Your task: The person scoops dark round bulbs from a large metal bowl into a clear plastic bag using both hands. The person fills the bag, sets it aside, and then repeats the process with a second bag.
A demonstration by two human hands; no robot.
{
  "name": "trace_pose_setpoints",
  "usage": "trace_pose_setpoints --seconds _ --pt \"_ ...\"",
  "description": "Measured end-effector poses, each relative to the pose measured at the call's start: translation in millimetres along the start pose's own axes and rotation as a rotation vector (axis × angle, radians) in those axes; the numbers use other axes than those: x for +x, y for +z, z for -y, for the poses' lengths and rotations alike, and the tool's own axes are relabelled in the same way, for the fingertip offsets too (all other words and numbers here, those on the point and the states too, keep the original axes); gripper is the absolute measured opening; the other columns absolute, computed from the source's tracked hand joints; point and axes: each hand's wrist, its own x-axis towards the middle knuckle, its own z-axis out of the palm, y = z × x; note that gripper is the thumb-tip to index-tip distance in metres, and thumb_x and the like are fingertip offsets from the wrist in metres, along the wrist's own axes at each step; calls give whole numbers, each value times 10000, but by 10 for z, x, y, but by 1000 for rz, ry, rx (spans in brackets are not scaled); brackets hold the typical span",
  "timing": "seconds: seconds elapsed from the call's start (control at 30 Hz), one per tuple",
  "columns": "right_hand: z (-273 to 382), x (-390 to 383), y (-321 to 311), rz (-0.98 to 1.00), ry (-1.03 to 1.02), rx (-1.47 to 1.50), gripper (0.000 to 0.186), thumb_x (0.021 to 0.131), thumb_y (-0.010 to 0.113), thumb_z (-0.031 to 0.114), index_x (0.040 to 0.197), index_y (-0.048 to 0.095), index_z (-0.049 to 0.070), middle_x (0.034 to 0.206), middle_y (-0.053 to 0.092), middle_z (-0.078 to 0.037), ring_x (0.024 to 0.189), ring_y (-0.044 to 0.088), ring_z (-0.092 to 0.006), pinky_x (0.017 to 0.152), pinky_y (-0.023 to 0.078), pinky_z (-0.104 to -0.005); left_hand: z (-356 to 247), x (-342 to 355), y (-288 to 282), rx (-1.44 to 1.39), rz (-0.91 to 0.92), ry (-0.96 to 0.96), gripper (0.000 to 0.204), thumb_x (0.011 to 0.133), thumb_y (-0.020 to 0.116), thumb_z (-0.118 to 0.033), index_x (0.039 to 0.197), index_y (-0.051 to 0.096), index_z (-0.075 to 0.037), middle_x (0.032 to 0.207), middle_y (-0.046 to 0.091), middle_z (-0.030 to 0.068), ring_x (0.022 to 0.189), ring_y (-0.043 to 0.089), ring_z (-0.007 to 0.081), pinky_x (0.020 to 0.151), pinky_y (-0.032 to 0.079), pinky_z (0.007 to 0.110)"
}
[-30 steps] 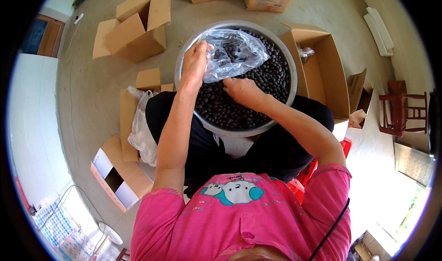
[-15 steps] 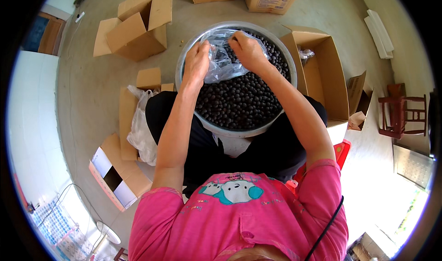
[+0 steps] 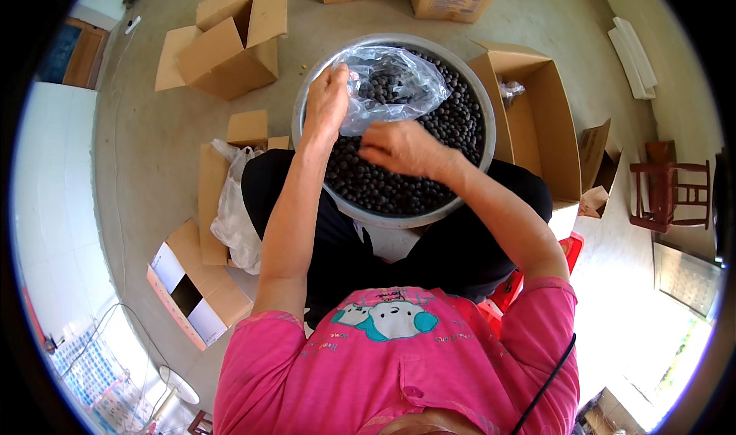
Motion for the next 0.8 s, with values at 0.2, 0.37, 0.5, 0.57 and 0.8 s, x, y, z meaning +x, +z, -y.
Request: trace_pose_setpoints --seconds 0.2,0.37,0.5,0.57,0.8 --pt "79 -114 385 51 -124 -365 439 762 722 285 1144 585 118 1103 518 -117 1021 529 -297 804 462 -405 -23 -15 40 -24 -5 -1 315 966 513 -329 908 643 -49 692 486 -42 556 403 47 484 333 232" --pt "50 -102 456 101 -61 -384 331 771 711 267 1037 588 112 1040 513 -101 1007 536 -274 773 477 -378 -14 -4 11 -32 -11 -23 304 969 510 -316 892 636 -50 680 464 -48 532 382 38 469 311 210" --pt "-5 -107 471 132 -5 -345 229 806 670 227 965 563 103 995 508 -115 938 574 -289 720 509 -396 -12 -18 3 -33 -14 -6 299 970 507 -308 889 633 -49 670 455 -50 515 371 34 456 297 205" --pt "-5 -132 467 128 31 -333 196 828 640 210 959 551 96 972 515 -126 872 602 -302 677 523 -413 -11 -17 -3 -37 -13 -7 300 969 506 -308 889 633 -49 669 455 -49 512 372 33 452 293 204" --pt "-158 -165 457 112 176 -316 177 908 564 221 932 487 63 858 566 -150 662 631 -366 555 518 -461 -61 -43 12 -47 -8 4 296 964 517 -309 894 638 -48 673 468 -41 530 397 40 461 306 211"
